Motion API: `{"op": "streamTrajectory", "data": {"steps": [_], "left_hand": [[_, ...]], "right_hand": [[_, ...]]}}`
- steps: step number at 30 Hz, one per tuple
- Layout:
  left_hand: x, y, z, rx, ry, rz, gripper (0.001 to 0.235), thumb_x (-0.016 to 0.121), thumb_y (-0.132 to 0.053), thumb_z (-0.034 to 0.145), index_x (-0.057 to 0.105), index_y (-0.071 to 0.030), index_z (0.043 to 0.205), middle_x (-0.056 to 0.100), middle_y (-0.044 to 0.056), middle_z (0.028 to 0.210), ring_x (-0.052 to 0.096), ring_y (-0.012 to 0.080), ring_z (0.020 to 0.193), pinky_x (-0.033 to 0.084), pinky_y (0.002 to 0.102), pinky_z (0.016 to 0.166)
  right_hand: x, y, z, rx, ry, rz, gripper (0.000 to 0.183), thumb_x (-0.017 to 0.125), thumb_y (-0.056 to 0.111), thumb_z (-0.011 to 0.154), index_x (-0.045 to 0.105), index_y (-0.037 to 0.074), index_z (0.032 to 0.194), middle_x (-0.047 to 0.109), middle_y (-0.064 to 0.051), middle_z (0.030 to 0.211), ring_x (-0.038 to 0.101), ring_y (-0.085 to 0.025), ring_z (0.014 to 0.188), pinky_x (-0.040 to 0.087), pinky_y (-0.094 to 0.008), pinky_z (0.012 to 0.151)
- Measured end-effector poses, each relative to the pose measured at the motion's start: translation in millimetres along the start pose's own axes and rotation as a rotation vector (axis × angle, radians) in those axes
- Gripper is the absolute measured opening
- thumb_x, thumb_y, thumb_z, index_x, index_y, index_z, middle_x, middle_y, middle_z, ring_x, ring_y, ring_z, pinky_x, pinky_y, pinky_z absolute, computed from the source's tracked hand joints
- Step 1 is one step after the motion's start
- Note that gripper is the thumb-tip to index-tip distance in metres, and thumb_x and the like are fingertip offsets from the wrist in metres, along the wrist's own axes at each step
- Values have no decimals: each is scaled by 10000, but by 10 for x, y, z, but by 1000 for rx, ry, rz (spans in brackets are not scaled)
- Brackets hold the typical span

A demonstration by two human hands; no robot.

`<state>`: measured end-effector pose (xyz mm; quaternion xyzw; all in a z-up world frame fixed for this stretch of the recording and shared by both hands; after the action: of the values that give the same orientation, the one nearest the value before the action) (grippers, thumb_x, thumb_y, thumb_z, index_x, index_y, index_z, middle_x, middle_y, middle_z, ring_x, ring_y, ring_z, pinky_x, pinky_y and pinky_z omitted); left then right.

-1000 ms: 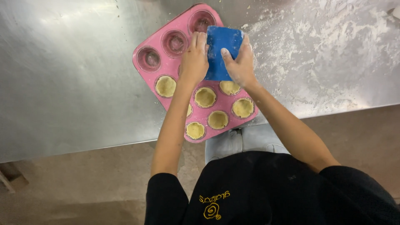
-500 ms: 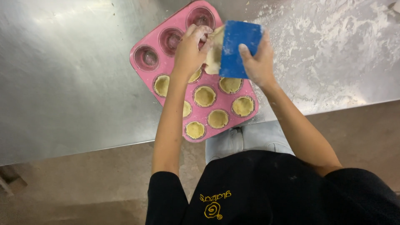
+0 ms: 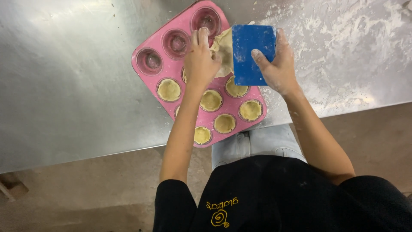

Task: The person rolls out small pieces of dough on a floured metal surface using a rolling pin and places them into a pink silicone muffin tray. They use a blue scraper to trim excess dough from the edges of the cups.

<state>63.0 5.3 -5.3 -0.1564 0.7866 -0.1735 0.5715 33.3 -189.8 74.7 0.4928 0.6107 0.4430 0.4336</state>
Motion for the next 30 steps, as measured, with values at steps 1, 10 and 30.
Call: {"op": "streamTrajectory", "data": {"steps": [1, 10, 30], "left_hand": [[2, -6, -13, -1, 2, 1, 677, 746, -107, 803, 403, -64, 1386, 450, 217, 1472, 646, 164, 591, 470, 239, 401], [21, -37, -157, 33, -87, 48, 764, 753, 86, 706, 421, -109, 1366, 412, 240, 1454, 672, 236, 746, 525, 268, 488], [-82, -164, -678, 660, -242, 433, 400, 518, -522, 1041, 764, -208, 1009, 701, -61, 1145, 580, 220, 1117, 442, 443, 751]], "right_hand": [[-19, -7, 5, 2, 0, 1, 331, 602, 172, 1072, 390, 13, 1269, 612, -157, 1069, 688, -263, 873, 693, -403, 714], [-101, 21, -45, 75, -24, -79, 219, 596, 108, 1066, 457, 23, 1212, 633, -95, 987, 669, -202, 817, 649, -340, 668], [-31, 74, -87, 39, 87, 22, 252, 564, 41, 1079, 429, -41, 1276, 617, -184, 1044, 708, -250, 798, 700, -335, 657]]}}
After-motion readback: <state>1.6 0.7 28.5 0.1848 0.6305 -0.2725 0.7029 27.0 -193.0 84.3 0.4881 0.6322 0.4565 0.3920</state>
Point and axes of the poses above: each hand's wrist, its own z-axis towards the middle knuckle, its own x-axis out of the palm, y = z × x, the point moved 6 cm from there along z, towards the middle knuckle
